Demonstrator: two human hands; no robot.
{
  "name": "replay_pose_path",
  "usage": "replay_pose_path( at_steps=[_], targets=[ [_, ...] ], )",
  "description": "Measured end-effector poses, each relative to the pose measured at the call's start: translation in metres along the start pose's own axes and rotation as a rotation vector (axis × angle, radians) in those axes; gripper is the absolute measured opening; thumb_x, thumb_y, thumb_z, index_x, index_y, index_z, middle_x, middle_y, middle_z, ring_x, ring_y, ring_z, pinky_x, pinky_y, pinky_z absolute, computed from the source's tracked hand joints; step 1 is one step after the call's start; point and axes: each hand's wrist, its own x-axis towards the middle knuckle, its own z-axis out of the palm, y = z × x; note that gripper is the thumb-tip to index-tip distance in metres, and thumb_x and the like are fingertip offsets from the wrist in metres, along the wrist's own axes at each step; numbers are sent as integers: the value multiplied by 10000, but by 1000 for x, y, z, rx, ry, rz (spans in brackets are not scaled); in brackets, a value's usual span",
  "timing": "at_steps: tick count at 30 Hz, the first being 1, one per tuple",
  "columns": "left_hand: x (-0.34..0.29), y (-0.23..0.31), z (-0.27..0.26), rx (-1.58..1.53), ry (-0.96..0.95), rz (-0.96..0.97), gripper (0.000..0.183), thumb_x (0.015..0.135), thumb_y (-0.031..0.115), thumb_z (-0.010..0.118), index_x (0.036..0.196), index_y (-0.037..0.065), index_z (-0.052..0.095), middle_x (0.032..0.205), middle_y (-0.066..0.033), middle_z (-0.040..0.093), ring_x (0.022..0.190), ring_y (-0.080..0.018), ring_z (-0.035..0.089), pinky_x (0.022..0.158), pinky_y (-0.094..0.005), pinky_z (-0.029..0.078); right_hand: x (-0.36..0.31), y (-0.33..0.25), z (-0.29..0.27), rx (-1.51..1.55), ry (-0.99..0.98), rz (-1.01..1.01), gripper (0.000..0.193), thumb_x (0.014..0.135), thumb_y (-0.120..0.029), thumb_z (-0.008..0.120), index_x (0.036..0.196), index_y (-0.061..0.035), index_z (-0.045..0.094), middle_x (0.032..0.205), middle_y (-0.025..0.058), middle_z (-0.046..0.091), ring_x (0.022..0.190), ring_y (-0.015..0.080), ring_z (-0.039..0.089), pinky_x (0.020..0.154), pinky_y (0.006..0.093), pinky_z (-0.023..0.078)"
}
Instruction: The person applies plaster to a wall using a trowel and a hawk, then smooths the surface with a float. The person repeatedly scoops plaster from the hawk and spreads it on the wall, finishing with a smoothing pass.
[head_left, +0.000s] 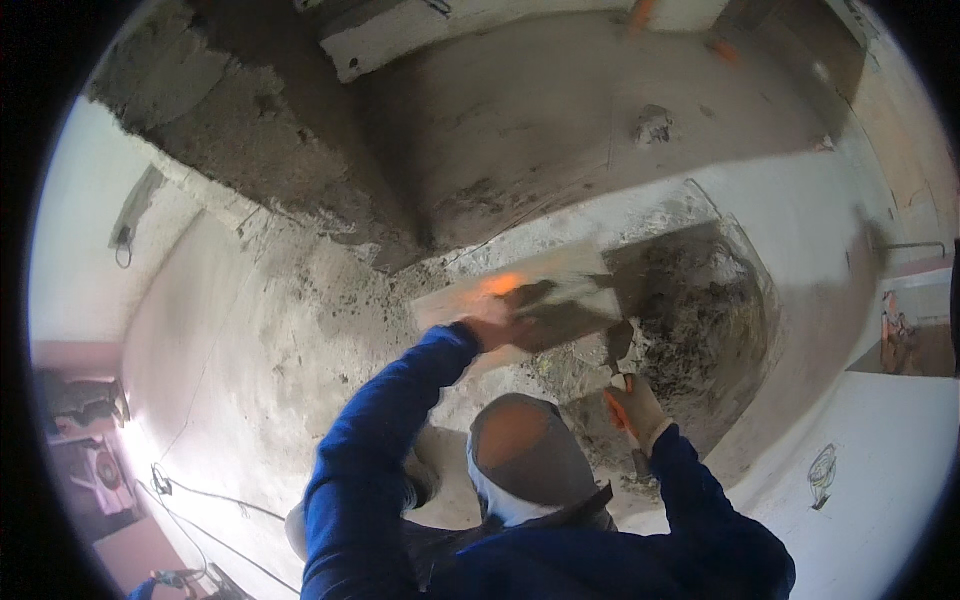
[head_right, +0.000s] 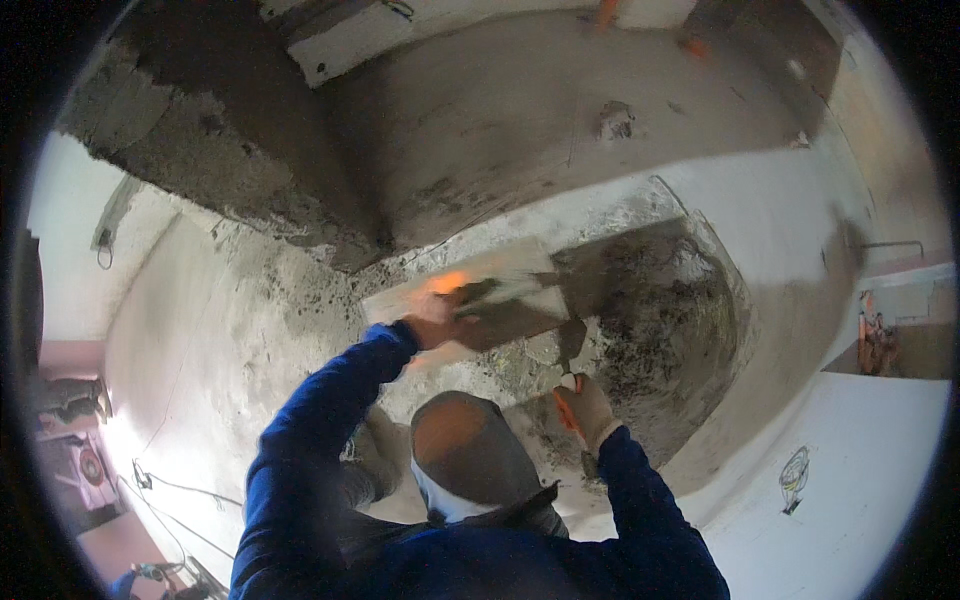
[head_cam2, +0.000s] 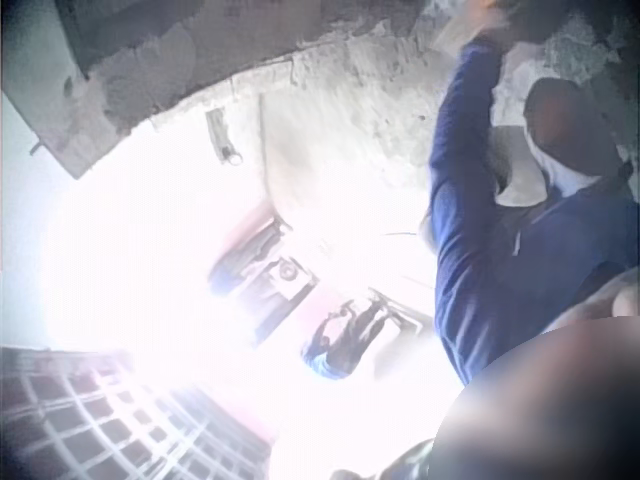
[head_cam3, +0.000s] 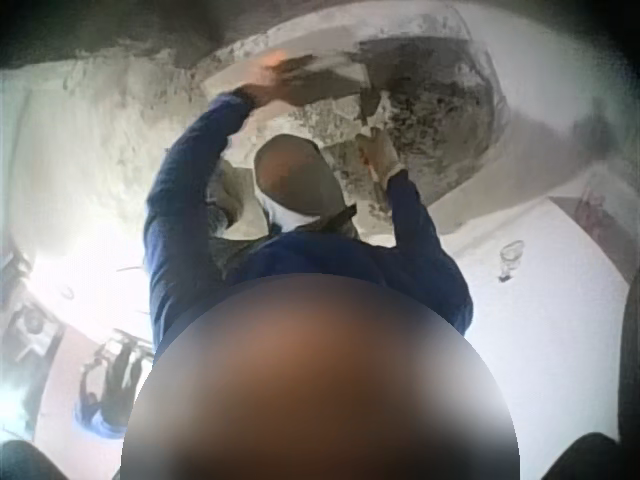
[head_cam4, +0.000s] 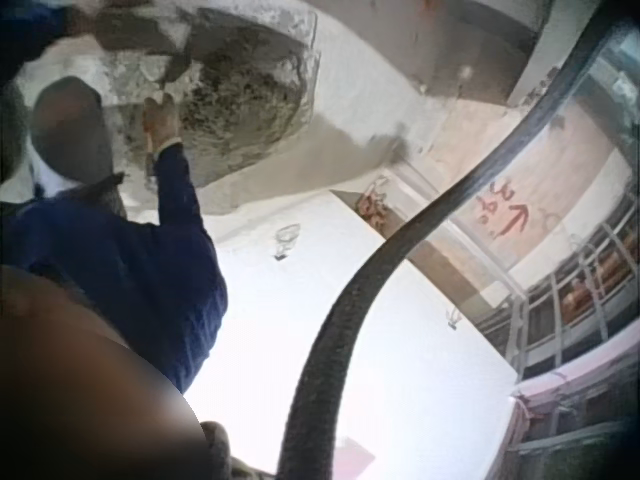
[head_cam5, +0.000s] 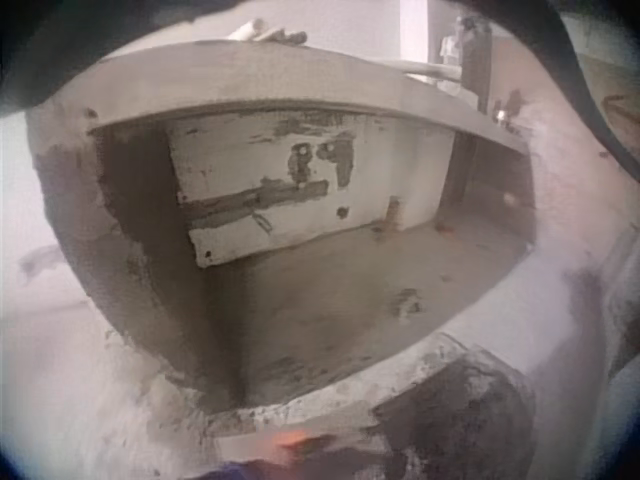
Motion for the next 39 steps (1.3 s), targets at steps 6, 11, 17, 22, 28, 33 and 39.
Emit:
replay_pose_path(
  at_steps=[6,11,17,22,28,33,39],
  targets=[
    [109,146,77,177,23,380,450,980,379,449,1226,5,491,928,-232,642,828,-371,662,694,-497,535,-63,1,-16,230,203,-84,168,913,-166,589,975,-71,465,737,39,493,556,125,469,440,294,382],
    [147,190,95,112,52,336,372,978,313,450,1179,3,498,897,-221,643,810,-380,665,672,-479,548,-128,35,-42,299,367,-35,155,907,-152,581,991,-78,474,726,32,488,540,110,461,412,272,370],
    [171,193,105,65,-6,210,362,956,304,473,1178,22,519,1103,-234,612,977,-424,625,816,-492,519,-176,86,-36,320,549,98,155,904,-144,577,1004,-83,475,688,9,469,485,86,425,391,249,358],
    [181,158,86,88,-193,16,472,929,434,527,1228,69,546,1046,-210,660,948,-391,631,843,-505,493,-159,115,-45,458,573,50,182,907,-149,581,1065,-94,507,658,-3,468,490,85,443,386,247,370],
    [160,115,64,-1152,-175,-362,411,917,367,641,1034,-26,621,693,-60,583,545,-123,536,505,-331,476,-112,133,-32,-103,690,-62,325,907,-276,602,1144,-64,537,745,150,648,605,277,651,507,391,495],
    [176,68,136,-1641,-132,-317,465,852,355,704,1159,18,612,1005,-135,671,811,-248,656,686,-381,541,-67,111,-15,-597,771,-426,430,911,-279,582,1245,-40,456,849,212,659,744,417,655,602,473,522],
    [186,30,178,-1153,-256,-62,490,940,267,510,1372,41,462,1240,-159,614,1090,-280,606,909,-377,483,0,62,-27,-719,767,-265,388,892,-220,594,1182,-11,442,898,229,643,804,440,633,637,514,511]
  ],
)
